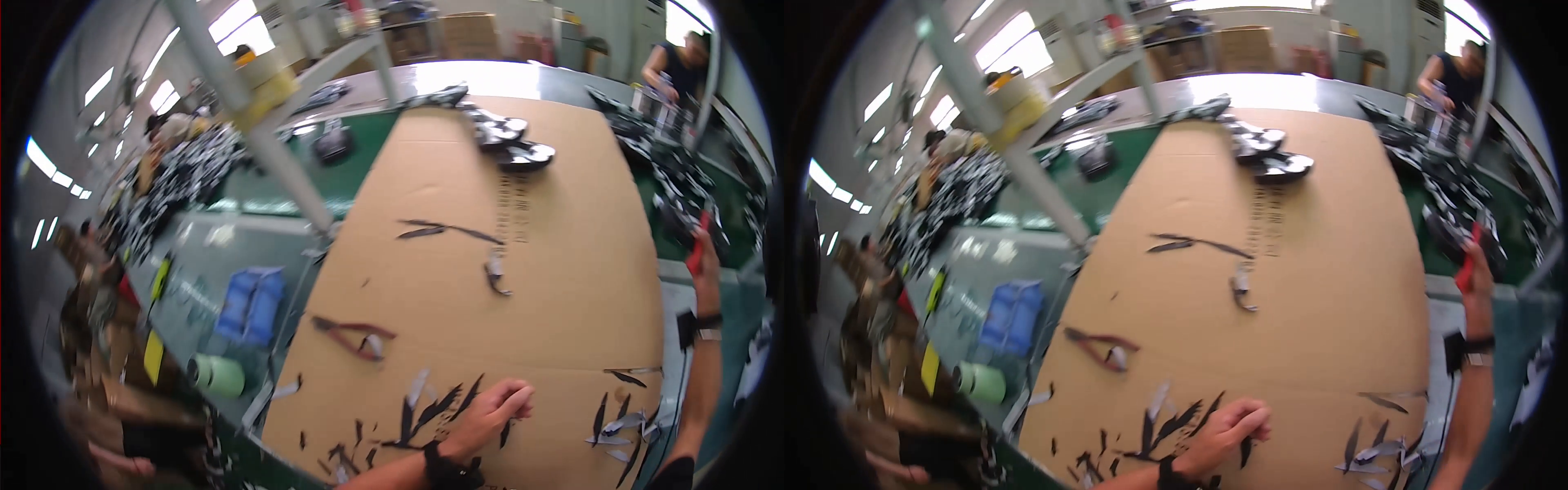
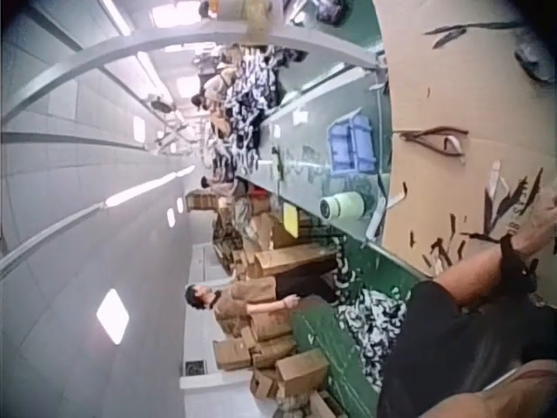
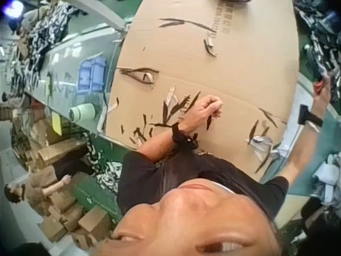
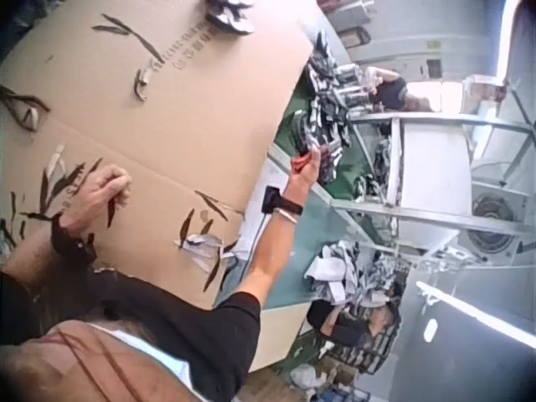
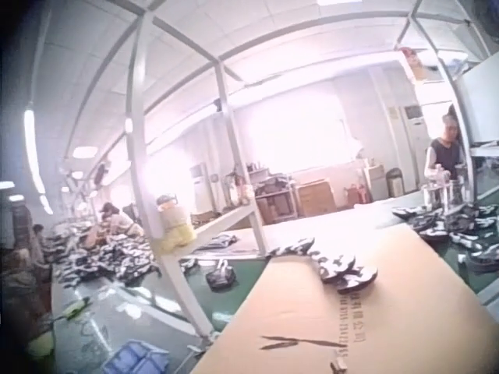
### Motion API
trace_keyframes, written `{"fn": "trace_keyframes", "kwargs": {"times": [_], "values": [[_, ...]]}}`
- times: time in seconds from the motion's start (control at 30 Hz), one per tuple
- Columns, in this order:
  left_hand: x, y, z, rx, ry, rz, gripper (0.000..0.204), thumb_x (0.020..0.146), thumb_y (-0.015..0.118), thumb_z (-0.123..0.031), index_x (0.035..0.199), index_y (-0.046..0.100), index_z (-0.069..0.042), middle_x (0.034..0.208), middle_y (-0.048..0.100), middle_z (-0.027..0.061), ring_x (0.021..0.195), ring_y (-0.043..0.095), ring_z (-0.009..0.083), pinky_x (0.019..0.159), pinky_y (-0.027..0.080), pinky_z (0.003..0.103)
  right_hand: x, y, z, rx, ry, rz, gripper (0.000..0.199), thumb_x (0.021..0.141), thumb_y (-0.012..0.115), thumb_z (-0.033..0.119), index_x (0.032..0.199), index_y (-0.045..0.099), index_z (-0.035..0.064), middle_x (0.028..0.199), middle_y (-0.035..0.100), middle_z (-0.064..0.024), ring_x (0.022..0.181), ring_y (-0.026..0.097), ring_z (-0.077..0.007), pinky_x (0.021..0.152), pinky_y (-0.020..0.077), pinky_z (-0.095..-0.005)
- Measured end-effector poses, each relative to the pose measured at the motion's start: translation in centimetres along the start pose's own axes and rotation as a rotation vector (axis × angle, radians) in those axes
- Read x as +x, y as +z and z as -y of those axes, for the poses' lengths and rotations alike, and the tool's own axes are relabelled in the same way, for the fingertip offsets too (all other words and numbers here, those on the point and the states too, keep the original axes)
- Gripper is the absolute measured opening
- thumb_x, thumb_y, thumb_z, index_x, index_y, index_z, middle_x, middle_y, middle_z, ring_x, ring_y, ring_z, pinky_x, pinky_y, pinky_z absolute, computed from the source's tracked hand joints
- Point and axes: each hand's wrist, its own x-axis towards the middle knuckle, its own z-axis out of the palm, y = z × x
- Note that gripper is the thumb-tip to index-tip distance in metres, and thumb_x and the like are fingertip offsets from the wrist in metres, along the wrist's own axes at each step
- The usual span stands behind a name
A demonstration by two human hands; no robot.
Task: Using a utility knife to trim excess material from bicycle seats.
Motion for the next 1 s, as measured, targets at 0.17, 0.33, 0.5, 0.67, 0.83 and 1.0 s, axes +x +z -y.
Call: {"fn": "trace_keyframes", "kwargs": {"times": [0.17, 0.33, 0.5, 0.67, 0.83, 1.0], "values": [[-0.5, -0.8, 0.2, -0.017, 0.095, 0.013, 0.038, 0.099, 0.051, -0.032, 0.121, 0.049, -0.002, 0.099, 0.061, 0.0061, 0.09, 0.059, 0.0135, 0.084, 0.048, 0.028, -21.2, 8.1, 6.7, -0.352, 0.128, 0.095, 0.039, 0.09, 0.061, 0.042, 0.104, 0.063, 0.0061, 0.083, 0.058, 0.0022, 0.061, 0.048, -0.0043, 0.052, 0.0367, -0.0198], [-3.8, 3.3, 0.2, -0.264, 0.039, 0.161, 0.064, 0.095, 0.051, -0.049, 0.134, 0.037, -0.001, 0.111, 0.057, 0.0089, 0.103, 0.056, 0.0166, 0.089, 0.046, 0.028, -39.2, 10.2, 7.0, -0.41, 0.23, 0.24, 0.036, 0.076, 0.074, 0.023, 0.103, 0.061, 0.0042, 0.085, 0.059, -0.0022, 0.066, 0.055, -0.0102, 0.057, 0.0438, -0.0227], [-8.6, 3.8, 1.6, -0.11, 0.046, -0.182, 0.05, 0.09, 0.064, -0.019, 0.128, 0.038, 0.0, 0.115, 0.055, 0.0103, 0.106, 0.054, 0.0171, 0.092, 0.045, 0.03, -46.8, 12.8, 7.1, -0.457, 0.687, 0.408, 0.053, 0.072, 0.078, 0.012, 0.119, 0.056, 0.0023, 0.082, 0.063, -0.0038, 0.064, 0.061, -0.0126, 0.06, 0.0503, -0.0257], [-13.3, 2.8, 3.3, 0.08, 0.199, -0.49, 0.041, 0.091, 0.06, -0.011, 0.125, 0.041, 0.001, 0.113, 0.055, 0.0085, 0.101, 0.054, 0.014, 0.091, 0.045, 0.029, -48.3, 12.0, 4.4, -0.489, 0.583, 0.522, 0.056, 0.079, 0.077, 0.016, 0.129, 0.052, 0.0043, 0.099, 0.065, -0.0072, 0.077, 0.064, -0.0149, 0.073, 0.0516, -0.0303], [-14.2, 2.8, 2.2, 1.101, 0.463, -0.627, 0.081, 0.076, 0.079, -0.021, 0.138, 0.031, 0.001, 0.135, 0.038, 0.0208, 0.126, 0.039, 0.034, 0.104, 0.031, 0.041, -46.7, 10.6, 6.4, -0.689, 0.436, 0.513, 0.057, 0.084, 0.071, 0.012, 0.135, 0.047, 0.0064, 0.111, 0.063, -0.0131, 0.087, 0.066, -0.0212, 0.075, 0.0525, -0.0322], [-11.8, 4.6, -0.1, 1.434, 0.554, -0.093, 0.095, 0.067, 0.084, -0.037, 0.137, 0.034, 0.002, 0.139, 0.035, 0.0235, 0.13, 0.033, 0.0394, 0.105, 0.029, 0.046, -45.9, 8.9, 6.4, -0.978, -0.181, 0.754, 0.058, 0.083, 0.067, 0.002, 0.137, 0.047, 0.0101, 0.104, 0.067, -0.0125, 0.082, 0.066, -0.0274, 0.071, 0.0533, -0.0326]]}}
